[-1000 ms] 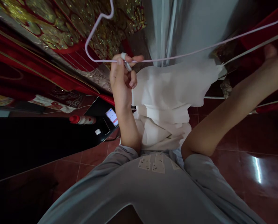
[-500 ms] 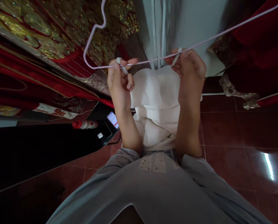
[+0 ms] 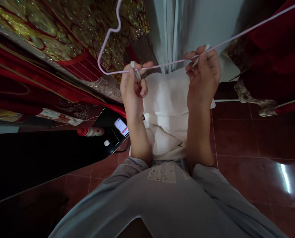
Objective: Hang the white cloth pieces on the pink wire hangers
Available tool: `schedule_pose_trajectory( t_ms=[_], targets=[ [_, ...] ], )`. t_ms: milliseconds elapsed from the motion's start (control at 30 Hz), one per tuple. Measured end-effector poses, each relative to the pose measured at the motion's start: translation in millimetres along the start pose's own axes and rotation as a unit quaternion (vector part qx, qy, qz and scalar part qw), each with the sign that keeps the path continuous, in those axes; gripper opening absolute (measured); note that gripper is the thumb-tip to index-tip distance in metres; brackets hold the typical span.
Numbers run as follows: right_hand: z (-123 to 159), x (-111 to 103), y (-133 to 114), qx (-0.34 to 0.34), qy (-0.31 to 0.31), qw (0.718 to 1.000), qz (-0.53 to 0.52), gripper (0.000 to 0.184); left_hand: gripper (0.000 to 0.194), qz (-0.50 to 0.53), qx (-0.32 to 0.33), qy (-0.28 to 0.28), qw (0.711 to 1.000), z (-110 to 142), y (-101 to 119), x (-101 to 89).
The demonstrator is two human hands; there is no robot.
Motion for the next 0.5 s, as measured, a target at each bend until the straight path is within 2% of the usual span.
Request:
schedule_pose_trajectory(
  t_ms=[133, 267, 367, 433, 500],
  targets=[
    [-1, -1, -2, -0.011, -0.009, 1.000, 0.009, 0.025, 0.023, 0.015, 0.043, 0.050, 0.998, 3, 9, -14.6],
    [-1, -2, -3, -0.020, -0.014, 0.999, 0.022, 0.027, 0.025, 0.025, 0.081, 0.176, 0.981, 4, 18, -56.8],
    [-1, -4, -2, -0.025, -0.013, 0.999, 0.027, 0.024, 0.025, -0.068, 0.130, 0.263, 0.953, 5, 31, -87.4],
    [-1, -4, -1, -0.027, -0.012, 0.999, 0.028, 0.021, 0.025, -0.134, 0.174, 0.279, 0.935, 4, 43, -96.0],
    [-2, -4, 0, -0.028, -0.011, 0.999, 0.030, 0.021, 0.023, -0.166, 0.203, 0.242, 0.934, -3, 50, -93.1]
  ],
)
Point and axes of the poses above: each hand's wrist, its own z-axis away from the middle knuckle, its own x-axis out of the palm, y = z × x, the point moved 8 cm from there along -z, towards the middle knuckle, and after that the axes turned 2 degrees about y, right-handed, at the moved point
